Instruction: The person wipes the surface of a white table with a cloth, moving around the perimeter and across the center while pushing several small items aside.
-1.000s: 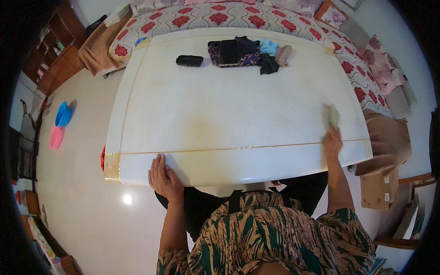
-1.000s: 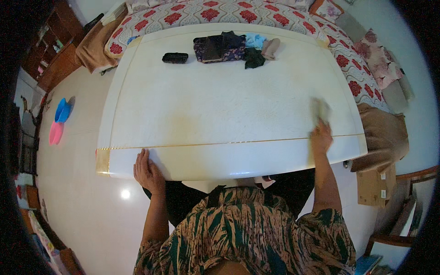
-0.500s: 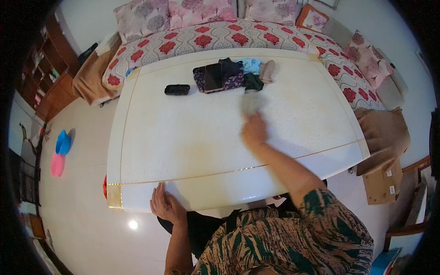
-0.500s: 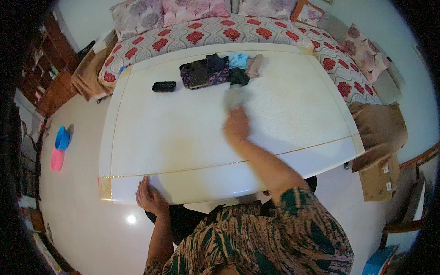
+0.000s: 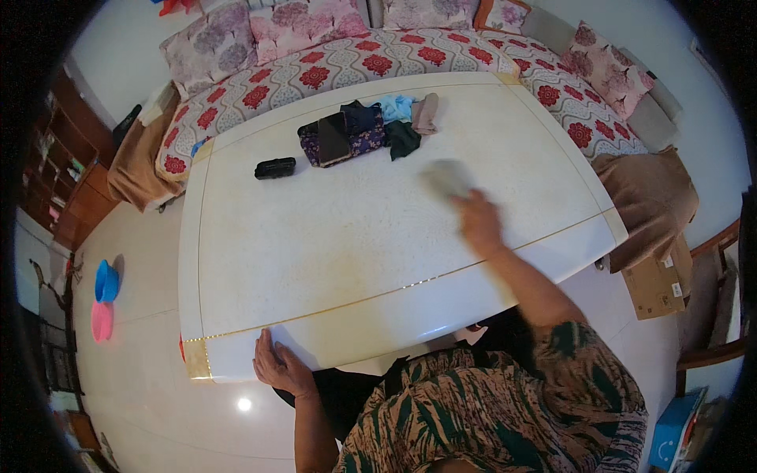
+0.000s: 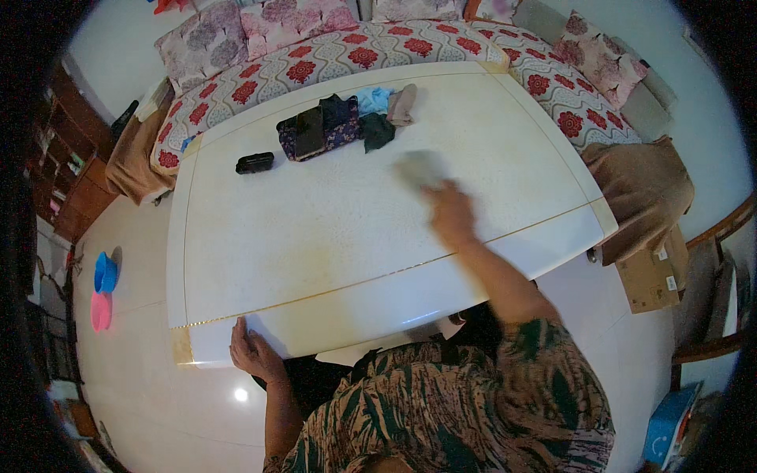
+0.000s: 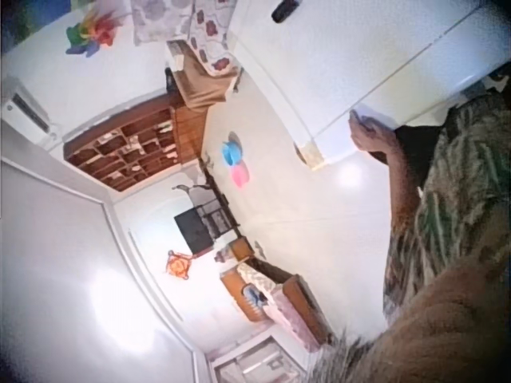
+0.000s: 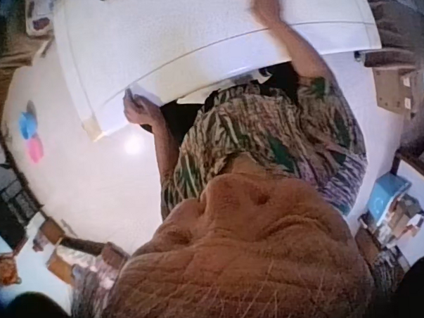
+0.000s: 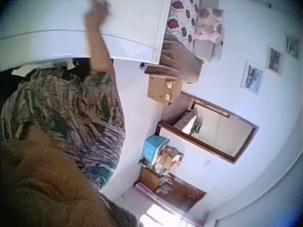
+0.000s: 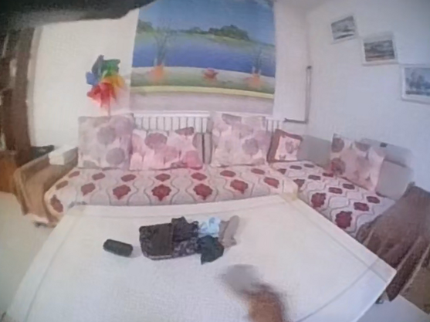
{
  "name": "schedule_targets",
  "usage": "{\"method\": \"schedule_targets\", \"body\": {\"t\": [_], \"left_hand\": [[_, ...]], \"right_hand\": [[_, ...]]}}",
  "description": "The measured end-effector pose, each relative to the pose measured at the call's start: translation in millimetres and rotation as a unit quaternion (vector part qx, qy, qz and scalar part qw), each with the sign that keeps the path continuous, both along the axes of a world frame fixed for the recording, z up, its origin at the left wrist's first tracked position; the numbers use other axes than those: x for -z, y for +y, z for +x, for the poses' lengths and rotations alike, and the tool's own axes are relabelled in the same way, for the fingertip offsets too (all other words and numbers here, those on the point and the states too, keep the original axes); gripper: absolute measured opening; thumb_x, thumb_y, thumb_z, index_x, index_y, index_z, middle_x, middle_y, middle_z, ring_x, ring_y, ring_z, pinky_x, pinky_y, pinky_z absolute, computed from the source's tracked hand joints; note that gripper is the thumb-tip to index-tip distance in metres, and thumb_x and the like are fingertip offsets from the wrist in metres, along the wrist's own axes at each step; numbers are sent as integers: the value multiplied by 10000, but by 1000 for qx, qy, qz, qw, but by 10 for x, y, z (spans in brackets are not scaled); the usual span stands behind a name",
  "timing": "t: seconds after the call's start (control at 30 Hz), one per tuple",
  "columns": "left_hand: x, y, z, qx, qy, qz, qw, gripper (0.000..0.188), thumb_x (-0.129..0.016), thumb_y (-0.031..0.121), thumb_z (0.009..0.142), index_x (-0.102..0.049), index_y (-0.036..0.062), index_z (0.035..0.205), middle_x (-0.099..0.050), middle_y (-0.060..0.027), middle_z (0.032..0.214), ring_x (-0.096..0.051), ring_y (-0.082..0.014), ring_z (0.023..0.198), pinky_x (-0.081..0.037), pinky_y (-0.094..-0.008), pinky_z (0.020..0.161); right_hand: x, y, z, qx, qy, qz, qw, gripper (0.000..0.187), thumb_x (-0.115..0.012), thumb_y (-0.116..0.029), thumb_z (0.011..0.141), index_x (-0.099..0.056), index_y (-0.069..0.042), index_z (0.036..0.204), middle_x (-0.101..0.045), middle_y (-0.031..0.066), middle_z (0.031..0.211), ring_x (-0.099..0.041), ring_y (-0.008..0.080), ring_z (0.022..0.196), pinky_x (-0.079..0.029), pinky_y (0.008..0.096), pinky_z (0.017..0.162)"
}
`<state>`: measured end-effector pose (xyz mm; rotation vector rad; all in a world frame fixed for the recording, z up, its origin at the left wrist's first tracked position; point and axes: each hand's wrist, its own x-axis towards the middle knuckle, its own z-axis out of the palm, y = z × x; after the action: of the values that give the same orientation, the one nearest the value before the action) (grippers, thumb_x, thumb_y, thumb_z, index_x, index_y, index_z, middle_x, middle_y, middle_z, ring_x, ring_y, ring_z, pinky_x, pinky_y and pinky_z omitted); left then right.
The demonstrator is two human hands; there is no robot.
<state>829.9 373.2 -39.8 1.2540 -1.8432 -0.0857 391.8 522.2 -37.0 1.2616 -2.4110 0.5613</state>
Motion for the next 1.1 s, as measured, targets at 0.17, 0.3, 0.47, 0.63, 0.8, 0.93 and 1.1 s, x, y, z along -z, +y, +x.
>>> {"method": "schedule_targets", "body": {"t": [0.17, 0.3, 0.47, 0.63, 0.8, 0.93, 1.1], "left_hand": [[18, 4, -45, -7, 2, 2, 1000, 322, -543, 104, 855, -654, 84, 1156, -671, -63, 1159, -581, -279, 1136, -352, -430, 1016], [-14, 31, -74, -34, -3, 16, 999, 325, -550, 89, 845, -657, 88, 1152, -675, -53, 1145, -587, -270, 1122, -355, -425, 1011], [-22, 27, -41, -35, 2, 4, 999, 327, -566, 97, 838, -656, 85, 1152, -679, -56, 1129, -601, -273, 1083, -373, -425, 987], [-4, 21, -101, -49, -25, 12, 998, 341, -558, 73, 846, -625, 46, 1179, -660, -127, 1125, -593, -331, 1020, -415, -438, 909], [-114, 133, -139, 47, 62, 102, 992, 381, -555, 202, 918, -563, -6, 1238, -609, -199, 1199, -543, -368, 1124, -356, -459, 998], [-300, 278, -392, 113, 28, 105, 988, 626, -670, 238, 839, -420, -70, 1324, -493, -282, 1314, -510, -422, 1165, -394, -496, 985], [-554, 318, -970, 231, -92, 227, 942, 753, -738, 229, 737, -397, -43, 1351, -445, -266, 1366, -419, -412, 1275, -326, -505, 1059]], "right_hand": [[185, 2026, -832, 315, -45, 75, 945, 493, -607, -127, 816, -548, -178, 1303, -519, 189, 1324, -524, 346, 1196, -492, 430, 942], [219, 2065, -591, 402, -43, 40, 914, 515, -590, -148, 851, -510, -176, 1359, -479, 209, 1360, -499, 352, 1224, -460, 438, 995], [-58, 746, 471, 142, -65, 24, 987, 438, -599, -91, 823, -577, -70, 1260, -512, 272, 1273, -486, 416, 1201, -431, 496, 967], [-63, -465, 1678, -133, -130, 14, 982, 563, -640, -81, 776, -504, -38, 1320, -387, 292, 1377, -401, 446, 1269, -354, 530, 1017], [-259, -714, 2502, -407, -331, -60, 849, 666, -635, -179, 857, -349, -75, 1449, -265, 257, 1493, -337, 422, 1337, -309, 501, 1066], [-249, -473, 1851, -296, -235, -16, 926, 584, -642, -116, 819, -451, -41, 1366, -305, 225, 1484, -342, 400, 1318, -286, 512, 1063], [-132, 166, 1290, -131, -136, 37, 981, 464, -596, -141, 891, -501, -23, 1330, -340, 218, 1464, -318, 360, 1371, -245, 532, 1064]]}}
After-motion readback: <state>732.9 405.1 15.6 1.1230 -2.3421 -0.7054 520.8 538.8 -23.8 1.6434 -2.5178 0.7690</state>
